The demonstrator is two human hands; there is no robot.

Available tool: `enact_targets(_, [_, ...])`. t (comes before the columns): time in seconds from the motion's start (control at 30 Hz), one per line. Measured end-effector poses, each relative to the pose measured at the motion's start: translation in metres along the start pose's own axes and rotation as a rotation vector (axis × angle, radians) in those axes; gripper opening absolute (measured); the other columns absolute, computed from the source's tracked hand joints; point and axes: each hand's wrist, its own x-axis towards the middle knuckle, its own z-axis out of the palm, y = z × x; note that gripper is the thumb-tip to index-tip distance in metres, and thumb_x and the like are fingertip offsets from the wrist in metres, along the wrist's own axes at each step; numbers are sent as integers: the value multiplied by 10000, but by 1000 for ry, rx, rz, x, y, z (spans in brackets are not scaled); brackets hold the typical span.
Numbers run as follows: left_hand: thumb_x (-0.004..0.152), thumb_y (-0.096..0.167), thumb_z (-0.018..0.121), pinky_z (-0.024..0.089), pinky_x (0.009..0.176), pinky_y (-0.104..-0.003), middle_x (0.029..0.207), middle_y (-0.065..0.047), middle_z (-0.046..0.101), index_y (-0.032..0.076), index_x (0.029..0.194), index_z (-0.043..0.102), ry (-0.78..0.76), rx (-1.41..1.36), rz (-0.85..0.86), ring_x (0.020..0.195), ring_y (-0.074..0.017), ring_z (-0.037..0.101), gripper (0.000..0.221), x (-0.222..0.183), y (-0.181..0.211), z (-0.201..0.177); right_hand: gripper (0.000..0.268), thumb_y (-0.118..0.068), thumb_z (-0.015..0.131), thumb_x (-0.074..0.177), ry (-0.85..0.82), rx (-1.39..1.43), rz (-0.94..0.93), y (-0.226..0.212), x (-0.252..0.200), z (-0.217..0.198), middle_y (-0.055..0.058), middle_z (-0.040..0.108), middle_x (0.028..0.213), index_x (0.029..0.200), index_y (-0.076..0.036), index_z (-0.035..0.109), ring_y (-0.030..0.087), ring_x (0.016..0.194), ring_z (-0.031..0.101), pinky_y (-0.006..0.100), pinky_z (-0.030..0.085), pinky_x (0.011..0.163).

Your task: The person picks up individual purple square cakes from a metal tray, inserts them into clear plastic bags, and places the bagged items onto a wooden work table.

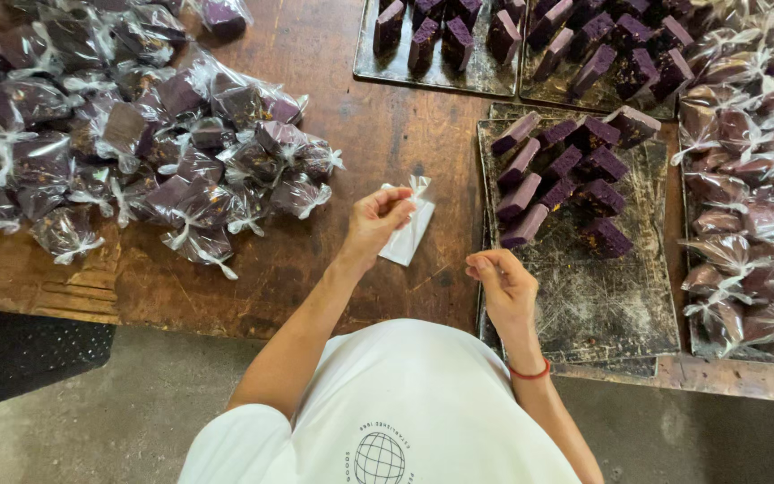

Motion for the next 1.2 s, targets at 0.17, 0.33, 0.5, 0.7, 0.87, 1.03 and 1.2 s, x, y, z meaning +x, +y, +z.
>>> enact_targets(0.17, [930, 110, 794, 559, 687, -224, 943, -34, 741, 27, 1138, 726, -168, -266, -30, 785, -79, 671, 234, -35, 6, 41, 126, -86, 642, 1009, -24, 133, 90, -4, 16, 14, 39, 730, 995, 1074, 13, 684, 82, 903, 678, 235, 565, 824])
enact_targets(0.33, [899, 116, 744, 625, 789, -270, 973, -22, 744, 53, 1164, 689, -227, -506, -353, 854, -110, 738, 278, -60, 18, 57, 116, -96, 669, 1023, -34, 72, 107, 21, 17, 12, 13, 679, 845, 991, 12, 697, 52, 773, 580, 209, 463, 674])
enact_targets(0.5, [936, 101, 732, 613, 813, -282, 980, -41, 736, 44, 1241, 668, -275, -531, -116, 881, -125, 722, 317, -60, 25, 50, 106, -73, 690, 981, 112, 123, 243, 49, 12, 8, 11, 656, 796, 914, 9, 680, 68, 716, 581, 223, 467, 643])
enact_targets(0.7, [937, 69, 782, 568, 750, -258, 1005, -46, 724, 30, 1248, 663, -324, -413, -89, 872, -115, 696, 336, -69, 17, 62, 136, -73, 718, 916, -62, -80, -223, 0, 6, 4, 58, 643, 1020, 1002, 17, 663, 92, 875, 601, 254, 507, 749])
enact_targets(0.87, [886, 137, 755, 634, 772, -303, 937, -52, 748, 63, 1150, 671, -342, -453, -296, 843, -140, 735, 287, -75, 23, 63, 44, -26, 645, 988, -70, 90, -78, 4, -2, 7, 43, 635, 996, 994, 6, 674, 96, 917, 584, 247, 466, 822])
enact_targets(1.03, [946, 119, 781, 586, 821, -257, 966, -44, 748, 22, 1218, 689, -403, -278, -46, 905, -107, 716, 303, -75, 8, 64, 93, -31, 599, 1046, 11, 487, 113, 23, -1, 6, 48, 649, 949, 994, 18, 658, 116, 897, 582, 268, 461, 841])
enact_targets(1.2, [884, 160, 763, 621, 765, -276, 905, -52, 777, 47, 1144, 676, -295, -355, -320, 826, -121, 748, 296, -75, 11, 64, 46, -32, 637, 933, -53, 162, 78, 12, -5, 9, -30, 614, 948, 976, -16, 631, 50, 858, 587, 221, 490, 744])
